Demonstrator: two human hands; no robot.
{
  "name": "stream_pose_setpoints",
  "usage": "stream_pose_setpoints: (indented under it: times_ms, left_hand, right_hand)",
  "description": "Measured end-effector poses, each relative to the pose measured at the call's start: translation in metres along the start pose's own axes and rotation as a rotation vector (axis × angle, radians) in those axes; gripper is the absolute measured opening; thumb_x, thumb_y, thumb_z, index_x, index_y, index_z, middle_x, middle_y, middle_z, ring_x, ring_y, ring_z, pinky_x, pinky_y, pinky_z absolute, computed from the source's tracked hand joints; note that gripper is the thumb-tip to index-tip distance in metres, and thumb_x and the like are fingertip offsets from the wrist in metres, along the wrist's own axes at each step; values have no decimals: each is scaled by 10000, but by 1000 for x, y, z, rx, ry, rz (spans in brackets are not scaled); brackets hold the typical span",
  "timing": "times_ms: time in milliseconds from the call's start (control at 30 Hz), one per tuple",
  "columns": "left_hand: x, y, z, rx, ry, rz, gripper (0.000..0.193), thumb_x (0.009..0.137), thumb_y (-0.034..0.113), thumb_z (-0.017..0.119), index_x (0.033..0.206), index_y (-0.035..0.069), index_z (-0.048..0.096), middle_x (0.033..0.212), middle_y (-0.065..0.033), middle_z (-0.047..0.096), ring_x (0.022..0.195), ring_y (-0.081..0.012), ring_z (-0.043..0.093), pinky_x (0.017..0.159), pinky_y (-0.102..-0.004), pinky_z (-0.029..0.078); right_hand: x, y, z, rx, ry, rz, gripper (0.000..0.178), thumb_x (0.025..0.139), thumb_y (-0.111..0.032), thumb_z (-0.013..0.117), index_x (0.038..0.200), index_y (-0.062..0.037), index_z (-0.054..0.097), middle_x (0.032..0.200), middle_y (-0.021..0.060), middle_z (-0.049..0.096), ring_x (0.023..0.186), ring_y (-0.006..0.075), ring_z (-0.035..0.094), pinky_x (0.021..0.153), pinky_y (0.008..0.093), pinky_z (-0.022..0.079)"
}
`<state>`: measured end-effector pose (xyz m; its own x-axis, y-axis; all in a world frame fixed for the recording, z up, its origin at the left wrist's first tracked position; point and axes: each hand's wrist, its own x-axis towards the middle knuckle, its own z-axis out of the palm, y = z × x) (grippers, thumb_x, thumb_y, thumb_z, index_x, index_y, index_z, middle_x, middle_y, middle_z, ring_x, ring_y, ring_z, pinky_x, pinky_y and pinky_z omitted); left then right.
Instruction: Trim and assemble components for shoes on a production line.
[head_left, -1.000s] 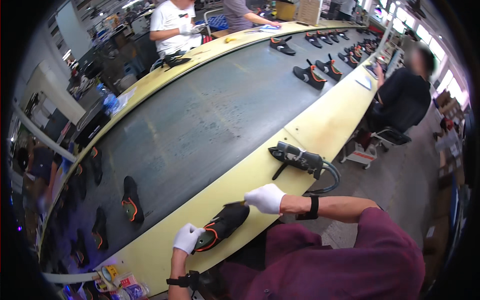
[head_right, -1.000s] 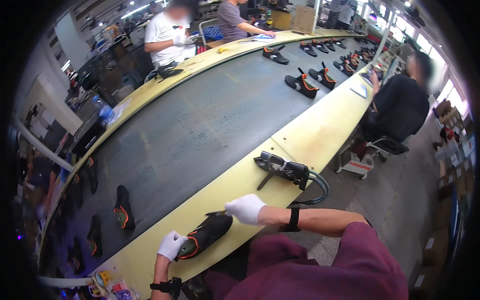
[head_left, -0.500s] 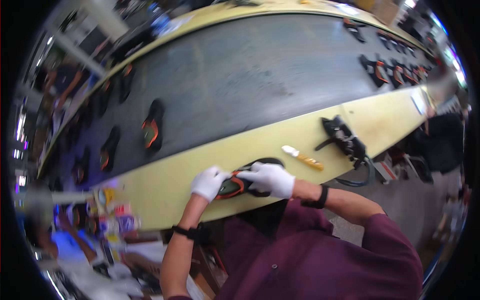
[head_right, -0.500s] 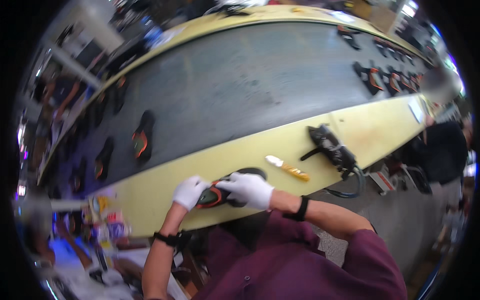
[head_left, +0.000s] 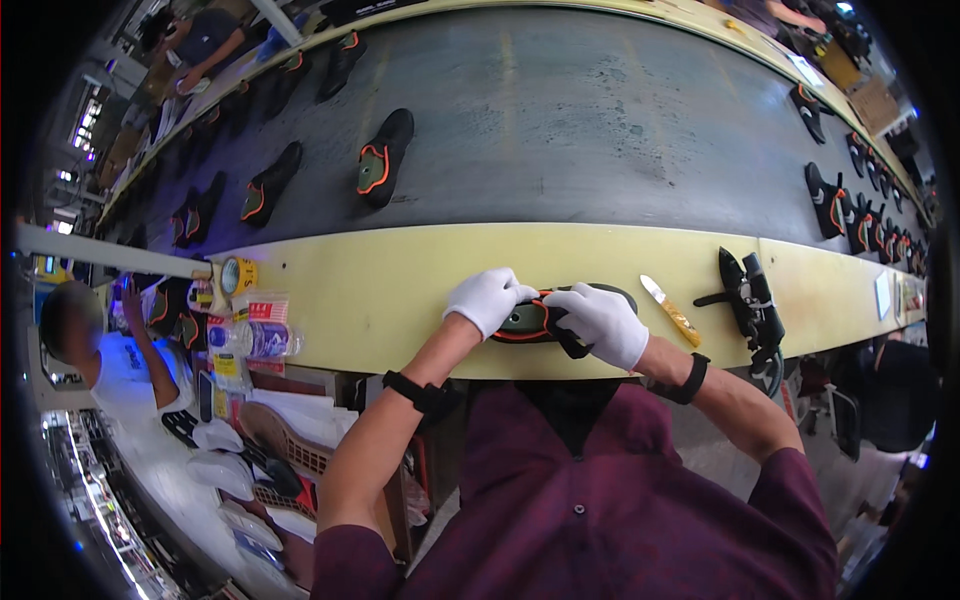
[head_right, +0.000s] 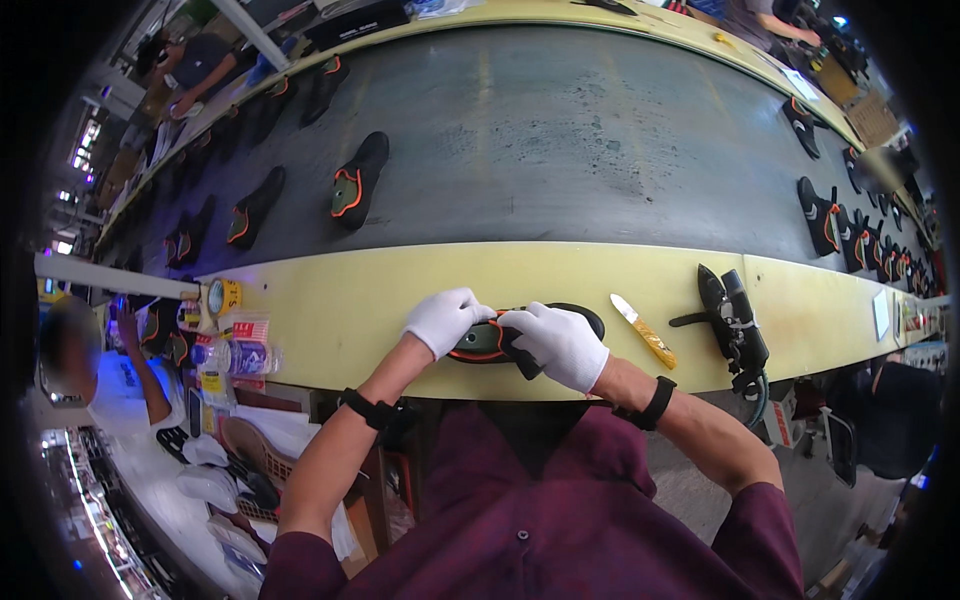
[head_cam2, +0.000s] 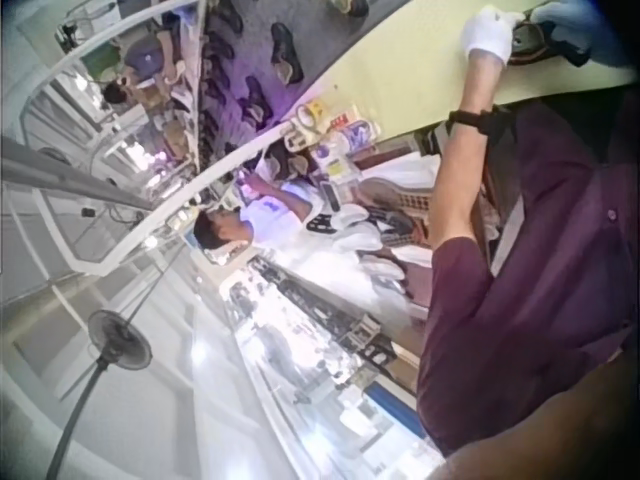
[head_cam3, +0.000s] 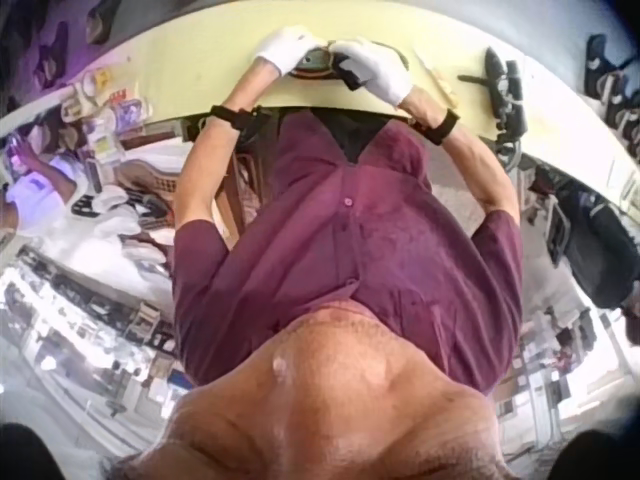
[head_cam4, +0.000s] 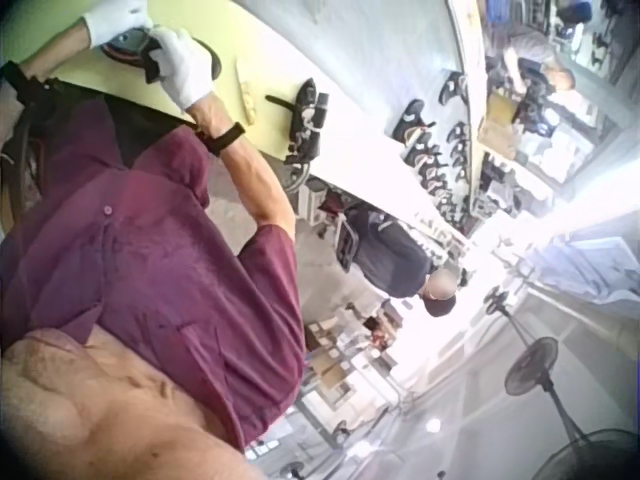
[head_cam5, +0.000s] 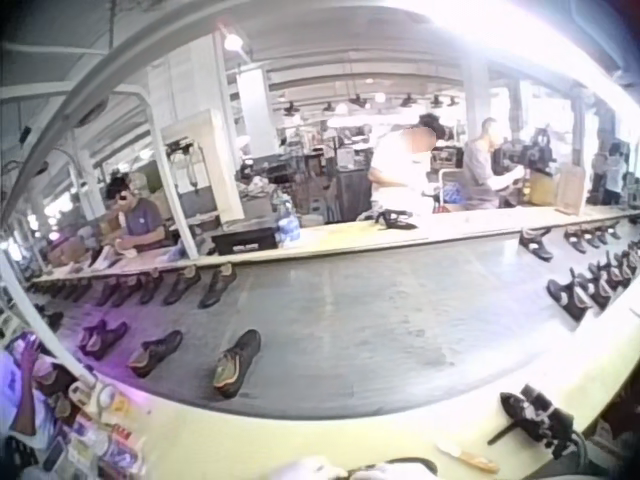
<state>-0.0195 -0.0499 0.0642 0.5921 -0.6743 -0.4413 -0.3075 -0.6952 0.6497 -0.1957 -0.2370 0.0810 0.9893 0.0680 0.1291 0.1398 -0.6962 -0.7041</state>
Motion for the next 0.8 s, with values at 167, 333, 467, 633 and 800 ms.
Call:
stream_pose_setpoints:
  times_ms: [167,333,467,633,800]
  left_hand:
    - [-1,-12,15,2,81,109,325,993,411,726,968,96,804,880,-111,766,834,-338,727,754,-439,553]
    - [-23,-9,25,137,673,594,173,1008,198,727,898,64,727,838,-123,706,852,-360,699,744,-486,532]
    - [-88,3,54,-90,816,476,254,1063,255,718,913,51,705,810,-101,711,737,-289,720,638,-408,530]
    - [-97,12,104,-1076,-256,-218,815,1094,745,453,1126,-11,754,943,-133,782,757,-263,766,724,-374,642]
    - [-67,25,119,-1454,-358,-253,692,1100,660,548,1146,3,759,923,-148,779,780,-285,766,759,-392,636]
  right_hand:
    - [6,-1,-5,-103,-86,-12,481,903,-43,756,1361,-157,663,1045,135,685,928,379,732,793,469,596]
    - [6,-4,-8,-112,-135,-19,517,886,-47,766,1376,-170,660,1038,141,684,913,387,731,771,474,595]
    - [14,-8,-20,-219,-255,-71,561,879,-59,774,1407,-199,646,1029,145,679,910,388,730,762,474,597]
    - [29,-6,-37,-93,-383,-141,505,899,-78,761,1375,-204,647,1057,138,688,924,390,732,775,464,599]
    - [47,7,-32,-82,-522,-181,347,920,-120,764,1249,-168,663,1026,130,732,934,394,744,791,465,596]
